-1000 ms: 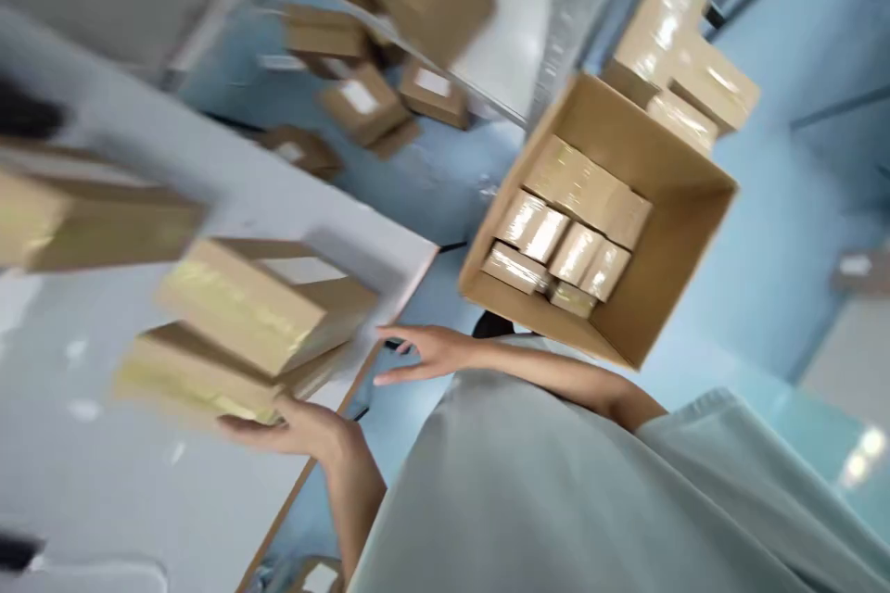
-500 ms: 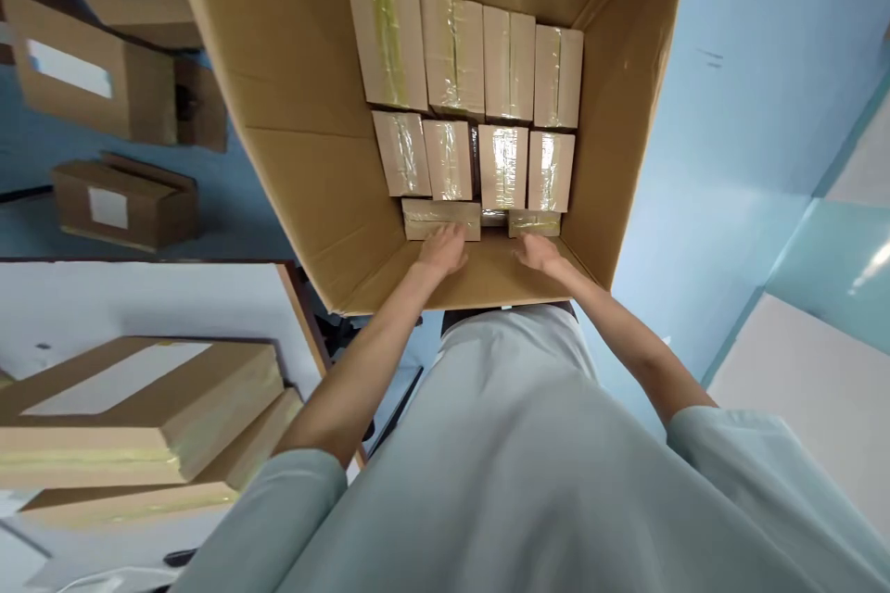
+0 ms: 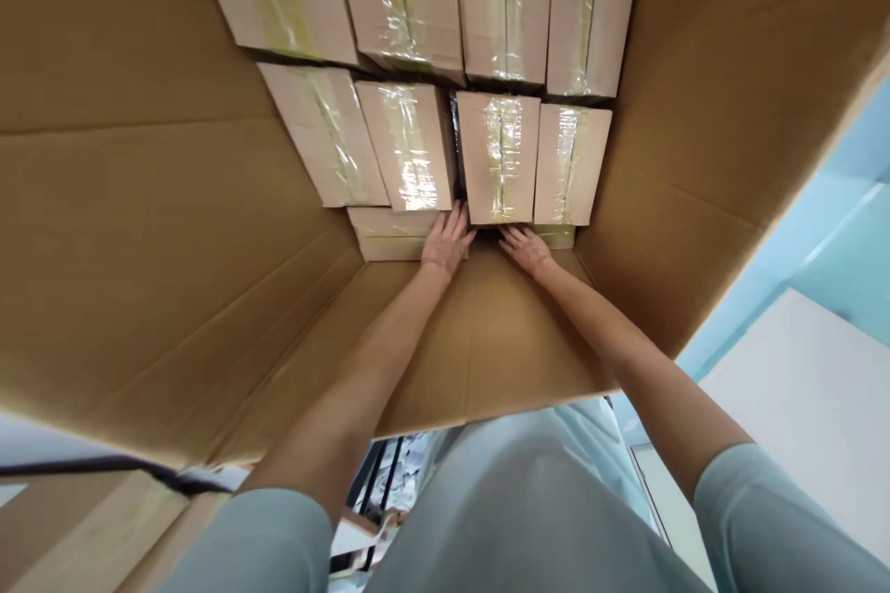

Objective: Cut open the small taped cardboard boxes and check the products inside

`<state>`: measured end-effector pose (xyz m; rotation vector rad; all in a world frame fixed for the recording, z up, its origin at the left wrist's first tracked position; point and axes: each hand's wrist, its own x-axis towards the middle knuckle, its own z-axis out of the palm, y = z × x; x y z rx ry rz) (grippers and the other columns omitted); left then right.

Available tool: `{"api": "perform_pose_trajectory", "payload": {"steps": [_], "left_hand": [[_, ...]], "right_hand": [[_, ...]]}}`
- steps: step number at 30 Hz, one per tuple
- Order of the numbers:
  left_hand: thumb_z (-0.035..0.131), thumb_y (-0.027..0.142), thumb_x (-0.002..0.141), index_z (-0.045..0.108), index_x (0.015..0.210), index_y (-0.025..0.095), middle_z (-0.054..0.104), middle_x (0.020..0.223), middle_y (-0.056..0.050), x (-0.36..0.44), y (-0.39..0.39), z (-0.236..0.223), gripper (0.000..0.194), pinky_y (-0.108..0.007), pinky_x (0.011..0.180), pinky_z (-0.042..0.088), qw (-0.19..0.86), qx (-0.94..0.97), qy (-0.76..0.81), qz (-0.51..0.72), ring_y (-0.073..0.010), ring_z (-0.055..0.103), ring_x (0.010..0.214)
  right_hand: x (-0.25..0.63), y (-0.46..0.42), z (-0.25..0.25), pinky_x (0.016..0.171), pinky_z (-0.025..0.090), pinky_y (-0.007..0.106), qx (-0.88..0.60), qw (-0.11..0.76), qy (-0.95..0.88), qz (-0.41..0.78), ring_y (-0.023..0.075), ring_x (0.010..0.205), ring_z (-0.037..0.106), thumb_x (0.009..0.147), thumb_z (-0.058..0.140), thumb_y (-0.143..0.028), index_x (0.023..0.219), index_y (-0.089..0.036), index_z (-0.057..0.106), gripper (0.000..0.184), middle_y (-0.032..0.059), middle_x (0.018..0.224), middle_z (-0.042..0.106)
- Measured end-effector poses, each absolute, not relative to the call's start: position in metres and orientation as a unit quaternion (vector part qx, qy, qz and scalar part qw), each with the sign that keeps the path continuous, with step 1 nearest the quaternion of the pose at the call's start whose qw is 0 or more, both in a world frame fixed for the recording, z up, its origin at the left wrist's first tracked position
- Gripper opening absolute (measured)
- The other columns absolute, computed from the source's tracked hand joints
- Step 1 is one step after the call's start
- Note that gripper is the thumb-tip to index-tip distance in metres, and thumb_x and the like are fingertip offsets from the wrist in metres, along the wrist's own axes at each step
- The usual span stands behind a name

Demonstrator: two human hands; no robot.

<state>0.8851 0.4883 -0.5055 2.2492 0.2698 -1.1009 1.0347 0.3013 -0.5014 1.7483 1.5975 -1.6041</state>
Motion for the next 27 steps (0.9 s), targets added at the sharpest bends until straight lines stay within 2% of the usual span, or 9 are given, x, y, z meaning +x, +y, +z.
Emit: {"api": "perform_pose_trajectory", "payload": {"steps": [3,5,9,13,18,21,24,27], "left_hand": [[0.079,0.032,0.094,0.072,0.161,0.010,0.015,0.197,-0.023,0.880,0.495,-0.510,0.072,-0.065,0.147,0.006,0.305,0.854,0.074,-0.414,-0.0443,0.002,0.185],[0.085,0.033,0.088,0.074,0.159,0.010,0.013,0.197,-0.023,0.877,0.501,-0.503,0.075,-0.064,0.148,0.005,0.310,0.862,0.057,-0.397,-0.0468,0.005,0.185],[0.086,0.039,0.093,0.078,0.153,0.015,0.020,0.197,-0.020,0.872,0.506,-0.470,0.065,-0.064,0.148,0.006,0.322,0.869,0.071,-0.368,-0.0486,0.018,0.182],[0.084,0.038,0.099,0.082,0.145,0.017,0.025,0.195,-0.021,0.868,0.502,-0.443,0.051,-0.068,0.148,0.009,0.312,0.874,0.095,-0.361,-0.0498,0.015,0.183],[0.083,0.028,0.098,0.083,0.143,0.019,0.029,0.194,-0.021,0.865,0.502,-0.419,0.045,-0.069,0.147,0.013,0.314,0.874,0.114,-0.354,-0.0490,0.015,0.183],[0.084,0.023,0.095,0.075,0.156,0.017,0.032,0.192,-0.025,0.866,0.504,-0.402,0.062,-0.066,0.146,0.017,0.309,0.873,0.134,-0.354,-0.0489,0.020,0.182],[0.081,0.020,0.094,0.059,0.175,0.021,0.033,0.191,-0.024,0.865,0.511,-0.386,0.084,-0.065,0.146,0.019,0.323,0.867,0.146,-0.351,-0.0468,0.023,0.181],[0.063,0.018,0.105,0.049,0.181,0.026,0.039,0.189,-0.020,0.854,0.523,-0.377,0.078,-0.070,0.146,0.014,0.306,0.866,0.170,-0.357,-0.0405,0.024,0.182]], "right_hand": [[1.035,0.292,-0.516,0.148,0.021,0.065,0.570,0.182,0.610,-0.518,0.0275,0.184,0.023,0.111,0.035,-0.005,0.175,-0.020,0.058,0.070,0.0106,0.193,0.038],[1.039,0.285,-0.517,0.147,0.023,0.070,0.566,0.179,0.632,-0.497,0.0291,0.183,0.024,0.110,0.035,-0.005,0.174,-0.022,0.059,0.071,0.0100,0.191,0.042],[1.045,0.283,-0.502,0.142,0.023,0.082,0.576,0.155,0.647,-0.474,0.0354,0.181,0.029,0.110,0.039,-0.009,0.167,-0.030,0.067,0.067,0.0073,0.184,0.054],[1.045,0.286,-0.470,0.147,0.020,0.077,0.596,0.149,0.634,-0.470,0.0401,0.182,0.025,0.114,0.046,-0.015,0.161,-0.022,0.073,0.055,0.0124,0.183,0.052],[1.062,0.268,-0.422,0.143,0.031,0.078,0.615,0.116,0.637,-0.450,0.0431,0.182,0.025,0.114,0.040,-0.013,0.159,-0.022,0.073,0.056,0.0132,0.182,0.053],[1.073,0.258,-0.400,0.135,0.044,0.076,0.623,0.117,0.630,-0.450,0.0449,0.182,0.025,0.113,0.041,-0.012,0.159,-0.021,0.071,0.056,0.0161,0.181,0.053],[1.076,0.259,-0.388,0.125,0.056,0.072,0.621,0.152,0.619,-0.456,0.0458,0.183,0.021,0.112,0.042,-0.013,0.162,-0.019,0.067,0.056,0.0210,0.184,0.048],[1.075,0.262,-0.381,0.125,0.054,0.071,0.620,0.188,0.614,-0.451,0.0455,0.183,0.020,0.113,0.043,-0.016,0.167,-0.016,0.061,0.057,0.0251,0.190,0.036]]}}
